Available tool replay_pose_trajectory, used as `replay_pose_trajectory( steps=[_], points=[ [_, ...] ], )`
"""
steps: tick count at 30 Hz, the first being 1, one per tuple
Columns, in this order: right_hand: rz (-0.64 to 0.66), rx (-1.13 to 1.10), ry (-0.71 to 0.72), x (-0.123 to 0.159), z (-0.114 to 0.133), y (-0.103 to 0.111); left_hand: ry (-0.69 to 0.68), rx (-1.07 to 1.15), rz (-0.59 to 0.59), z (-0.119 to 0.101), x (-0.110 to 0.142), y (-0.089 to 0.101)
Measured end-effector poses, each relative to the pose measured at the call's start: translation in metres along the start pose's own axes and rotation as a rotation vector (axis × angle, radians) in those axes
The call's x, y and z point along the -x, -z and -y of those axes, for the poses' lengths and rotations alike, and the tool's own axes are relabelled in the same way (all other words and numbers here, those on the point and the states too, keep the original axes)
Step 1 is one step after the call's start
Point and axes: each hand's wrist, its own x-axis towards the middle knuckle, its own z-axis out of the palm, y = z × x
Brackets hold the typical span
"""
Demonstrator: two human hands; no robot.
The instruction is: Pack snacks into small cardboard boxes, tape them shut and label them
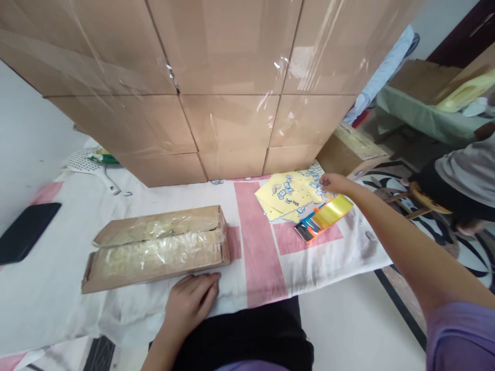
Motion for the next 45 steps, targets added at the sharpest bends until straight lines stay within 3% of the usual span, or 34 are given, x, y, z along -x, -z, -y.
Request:
replay_pose_trajectory(
  steps=[11,21,34,45],
  points=[
    [-0.024,-0.119,-0.035,-0.008,-0.010,-0.014,-0.006,-0.022,0.000,0.002,0.002,-0.002],
    [-0.036,-0.145,0.054,-0.009,-0.018,-0.020,0.008,-0.009,0.002,0.003,0.007,-0.007],
    [-0.136,0.159,0.146,-0.012,-0.019,-0.028,0.016,-0.001,0.001,0.003,0.007,-0.008],
    [-0.093,0.315,0.126,-0.011,-0.013,-0.029,0.004,-0.009,-0.006,0.002,0.004,-0.006]
  ],
)
